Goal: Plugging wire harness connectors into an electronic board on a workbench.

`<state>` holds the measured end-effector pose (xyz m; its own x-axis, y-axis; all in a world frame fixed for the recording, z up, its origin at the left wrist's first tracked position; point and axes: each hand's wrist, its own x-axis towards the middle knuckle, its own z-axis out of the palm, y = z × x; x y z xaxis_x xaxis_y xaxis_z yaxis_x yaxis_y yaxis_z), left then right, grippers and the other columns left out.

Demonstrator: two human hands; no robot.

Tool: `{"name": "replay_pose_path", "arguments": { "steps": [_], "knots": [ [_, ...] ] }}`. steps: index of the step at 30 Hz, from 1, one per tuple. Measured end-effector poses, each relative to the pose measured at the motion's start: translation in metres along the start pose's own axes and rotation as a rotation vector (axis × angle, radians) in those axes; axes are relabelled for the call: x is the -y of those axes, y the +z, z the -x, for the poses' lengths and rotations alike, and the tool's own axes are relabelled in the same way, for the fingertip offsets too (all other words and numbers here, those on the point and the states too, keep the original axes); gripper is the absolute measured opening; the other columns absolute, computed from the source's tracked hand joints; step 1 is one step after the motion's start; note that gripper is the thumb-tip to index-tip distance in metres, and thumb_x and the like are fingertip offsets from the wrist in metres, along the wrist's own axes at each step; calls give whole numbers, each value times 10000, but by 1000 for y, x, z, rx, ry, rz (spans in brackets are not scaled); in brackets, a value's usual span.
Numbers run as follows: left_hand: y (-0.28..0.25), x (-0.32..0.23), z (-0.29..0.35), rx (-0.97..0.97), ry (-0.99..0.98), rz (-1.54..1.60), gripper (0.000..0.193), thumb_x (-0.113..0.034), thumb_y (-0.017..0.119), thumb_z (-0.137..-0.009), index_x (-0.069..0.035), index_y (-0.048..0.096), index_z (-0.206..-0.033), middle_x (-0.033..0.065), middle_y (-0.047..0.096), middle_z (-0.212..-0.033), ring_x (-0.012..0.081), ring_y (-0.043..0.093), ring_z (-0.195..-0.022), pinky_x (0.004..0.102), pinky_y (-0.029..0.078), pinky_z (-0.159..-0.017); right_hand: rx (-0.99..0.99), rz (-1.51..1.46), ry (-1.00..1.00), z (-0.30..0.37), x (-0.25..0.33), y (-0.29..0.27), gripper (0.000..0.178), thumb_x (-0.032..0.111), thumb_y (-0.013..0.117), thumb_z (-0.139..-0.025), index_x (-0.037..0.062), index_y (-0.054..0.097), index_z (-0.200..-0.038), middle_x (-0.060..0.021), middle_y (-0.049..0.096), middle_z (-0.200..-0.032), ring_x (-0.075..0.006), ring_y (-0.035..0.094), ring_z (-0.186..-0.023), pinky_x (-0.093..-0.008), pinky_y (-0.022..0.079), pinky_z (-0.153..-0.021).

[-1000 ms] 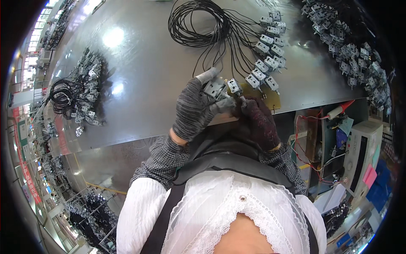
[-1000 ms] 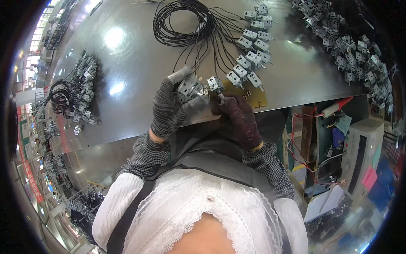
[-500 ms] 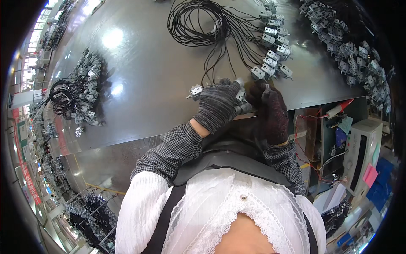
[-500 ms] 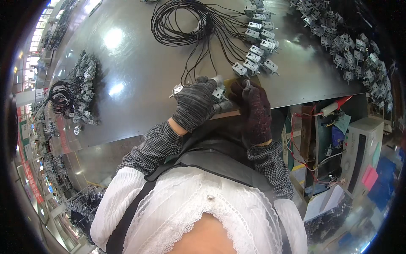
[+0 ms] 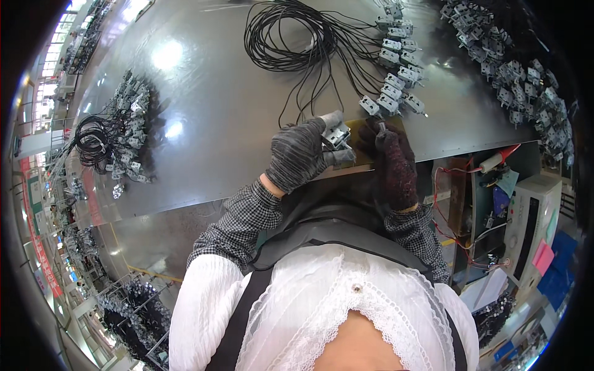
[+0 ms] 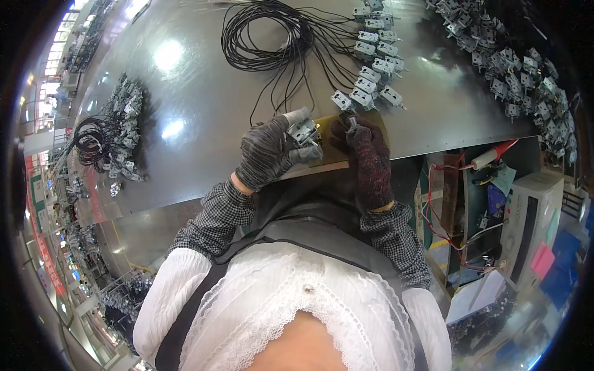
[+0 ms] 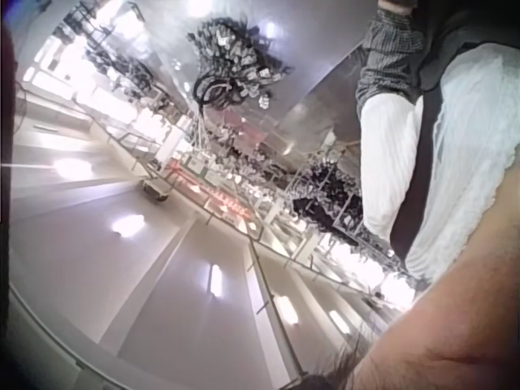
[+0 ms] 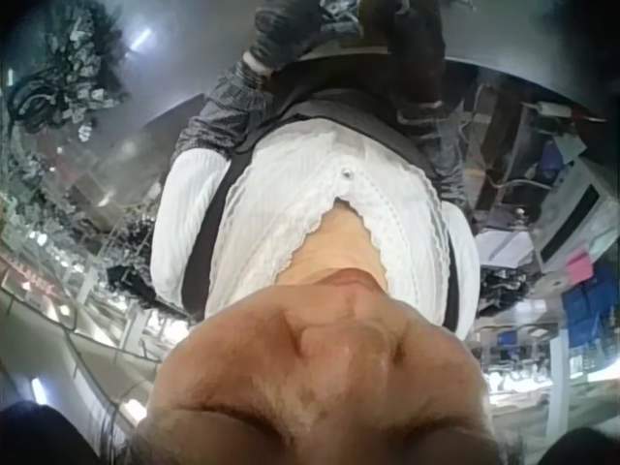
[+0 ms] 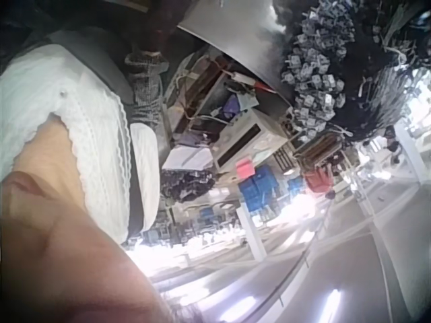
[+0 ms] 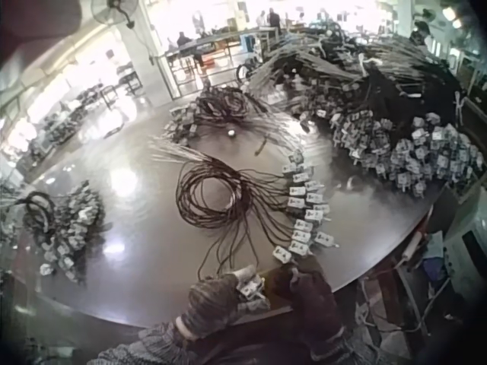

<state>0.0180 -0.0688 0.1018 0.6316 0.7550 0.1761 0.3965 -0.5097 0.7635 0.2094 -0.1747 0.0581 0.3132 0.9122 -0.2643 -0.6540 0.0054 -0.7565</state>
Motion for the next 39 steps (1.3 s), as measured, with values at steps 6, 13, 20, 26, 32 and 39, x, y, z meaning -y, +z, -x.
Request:
{"name": "replay_pose_path", "arguments": {
  "steps": [6,13,20,26,32,39],
  "knots": [
    [11,13,12,-249,-75,547,590,-265,853,-924,-10,591,-1387,136,723,-1201,175,720,-1057,342,608,-883,181,324,-28,-1,-4,-3,406,283,519,-1136,-27,554,-1396,-128,656,-1312,-241,660,-1162,-401,501,-1093],
    [10,-4,-9,-556,148,110,436,-281,713,-1020,-22,623,-1359,153,727,-1118,216,726,-937,355,587,-827,418,711,-51,16,-33,24,318,224,631,-1060,39,620,-1318,-144,677,-1099,-289,696,-997,-381,565,-906],
    [2,30,-22,30,27,53,293,-284,693,-1005,-98,708,-1231,126,769,-921,341,748,-810,433,585,-787,662,1163,-315,1,8,4,232,203,572,-1059,65,658,-1223,-178,707,-1029,-355,716,-921,-453,567,-812],
    [0,26,-27,318,-42,-47,278,-322,623,-1060,-108,719,-1210,100,791,-977,265,775,-896,387,594,-825,113,1141,-214,-2,46,15,254,213,561,-1074,62,669,-1248,-154,720,-972,-292,721,-885,-411,567,-814],
    [4,17,-28,324,30,-380,316,-406,660,-1025,-134,732,-1170,109,769,-922,322,735,-825,437,547,-796,147,955,-68,22,45,14,233,202,618,-1050,57,671,-1224,-135,728,-975,-250,729,-925,-391,570,-833],
    [7,14,-32,322,49,-381,382,-451,717,-977,-132,730,-1188,98,773,-921,302,745,-840,435,537,-847,201,1420,-443,26,11,8,256,179,745,-977,54,677,-1191,-73,735,-1042,-176,708,-944,-346,564,-840]
  ]
}}
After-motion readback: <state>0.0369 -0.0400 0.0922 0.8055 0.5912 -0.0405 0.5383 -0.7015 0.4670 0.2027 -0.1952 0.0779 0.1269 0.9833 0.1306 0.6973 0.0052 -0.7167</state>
